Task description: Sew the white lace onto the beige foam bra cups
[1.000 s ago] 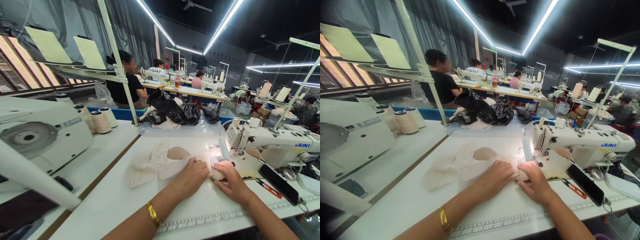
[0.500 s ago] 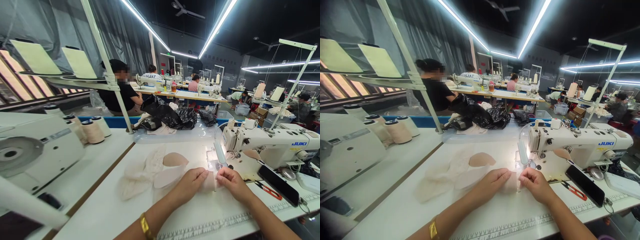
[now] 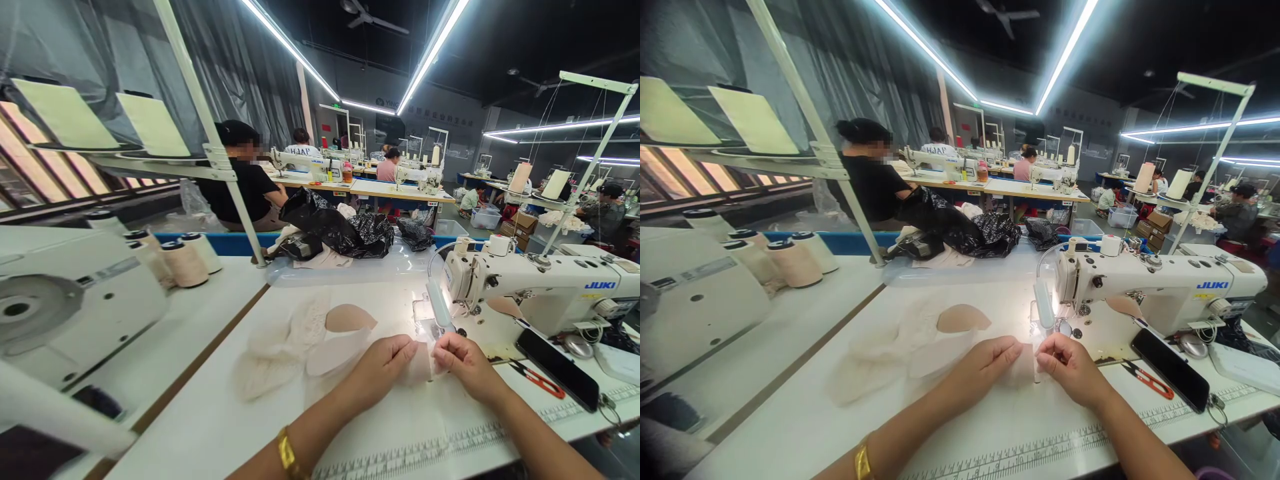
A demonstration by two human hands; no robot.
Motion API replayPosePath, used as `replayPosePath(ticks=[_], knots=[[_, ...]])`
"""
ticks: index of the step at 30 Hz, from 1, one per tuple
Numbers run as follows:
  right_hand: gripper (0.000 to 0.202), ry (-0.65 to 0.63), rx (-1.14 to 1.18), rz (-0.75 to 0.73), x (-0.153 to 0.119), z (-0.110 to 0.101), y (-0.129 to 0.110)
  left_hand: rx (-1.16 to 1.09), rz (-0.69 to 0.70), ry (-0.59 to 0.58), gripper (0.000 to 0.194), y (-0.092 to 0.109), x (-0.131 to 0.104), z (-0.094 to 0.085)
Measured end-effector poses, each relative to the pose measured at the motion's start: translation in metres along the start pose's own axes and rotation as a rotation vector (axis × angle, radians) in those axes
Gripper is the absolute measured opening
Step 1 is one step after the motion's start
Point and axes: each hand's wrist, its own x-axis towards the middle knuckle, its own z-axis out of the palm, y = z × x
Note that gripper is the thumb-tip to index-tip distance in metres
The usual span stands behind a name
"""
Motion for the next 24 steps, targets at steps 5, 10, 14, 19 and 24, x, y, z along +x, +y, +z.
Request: replayPosePath(ticks=[5, 10, 14, 19, 24], knots=[[0.016, -0.005, -0.274, -0.245, -0.007, 0.001, 0.0, 0.145, 0.216, -0.077, 0.033, 0.005, -0.008, -0.006], [0.025, 0.123, -0.353, -0.49, -0.032, -0.001, 0.005, -0.009, 0.141, -0.142, 0.049, 0.002, -0.009, -0.021], [0.043, 0.177, -0.455, -0.681, -0.051, 0.007, 0.001, -0.248, -0.04, -0.198, 0.045, 0.002, -0.007, -0.02], [0.048, 0.265, -0.582, -0.719, -0.053, 0.01, -0.003, -0.417, -0.105, -0.34, 0.039, 0.01, -0.012, -0.007], [0.041, 0.425, -0.703, -0.571, -0.051, 0.007, -0.008, -0.133, -0.071, 0.0, 0.049, 0.008, -0.011, -0.003]])
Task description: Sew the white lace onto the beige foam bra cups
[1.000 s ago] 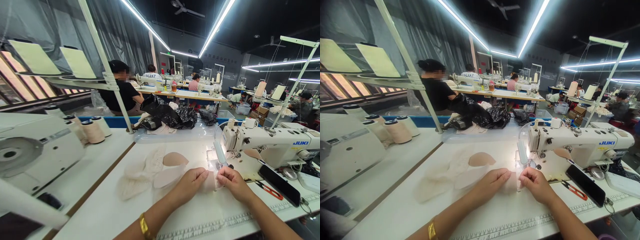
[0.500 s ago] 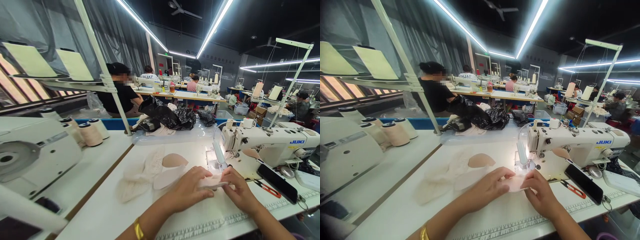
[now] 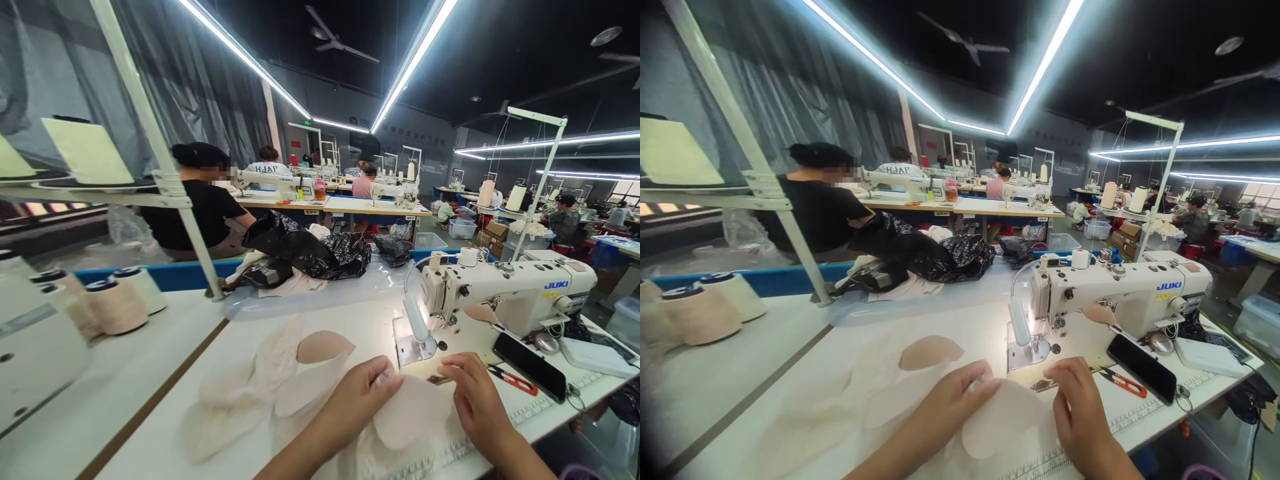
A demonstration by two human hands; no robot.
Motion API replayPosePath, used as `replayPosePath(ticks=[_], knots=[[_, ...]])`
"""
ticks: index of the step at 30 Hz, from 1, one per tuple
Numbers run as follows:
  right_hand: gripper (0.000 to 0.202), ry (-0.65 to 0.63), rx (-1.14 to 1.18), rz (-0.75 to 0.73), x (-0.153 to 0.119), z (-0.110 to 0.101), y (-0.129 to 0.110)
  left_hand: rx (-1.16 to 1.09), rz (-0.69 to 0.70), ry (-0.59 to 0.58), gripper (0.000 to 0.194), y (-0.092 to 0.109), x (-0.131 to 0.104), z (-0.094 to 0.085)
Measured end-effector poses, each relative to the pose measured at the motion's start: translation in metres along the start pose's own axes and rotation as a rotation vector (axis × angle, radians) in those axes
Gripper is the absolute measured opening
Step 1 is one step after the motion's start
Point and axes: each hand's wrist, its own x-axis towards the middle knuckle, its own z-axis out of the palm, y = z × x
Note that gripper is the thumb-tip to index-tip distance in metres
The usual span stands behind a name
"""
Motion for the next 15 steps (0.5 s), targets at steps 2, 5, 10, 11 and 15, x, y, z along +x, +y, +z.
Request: replayPosePath(ticks=[2, 5, 10, 11, 15], knots=[[0.025, -0.069, 0.111, 0.095, -0.001, 0.006, -0.011, 0.041, 0.047, 0.085, 0.053, -0.001, 0.0, 0.004], [0.033, -0.239, 0.251, 0.192, -0.004, 0.03, -0.029, 0.047, 0.092, 0.086, 0.06, 0.0, -0.002, 0.014], [0.037, -0.127, 0.132, 0.314, -0.007, 0.069, -0.032, 0.028, 0.057, 0.074, 0.068, 0.002, -0.003, 0.018], [0.032, -0.117, 0.12, 0.325, -0.006, 0.07, -0.03, 0.021, 0.056, 0.084, 0.068, 0.001, -0.002, 0.016], [0.032, -0.193, 0.201, 0.395, -0.003, 0.062, -0.026, -0.046, 0.084, 0.019, 0.061, -0.007, 0.0, 0.011]])
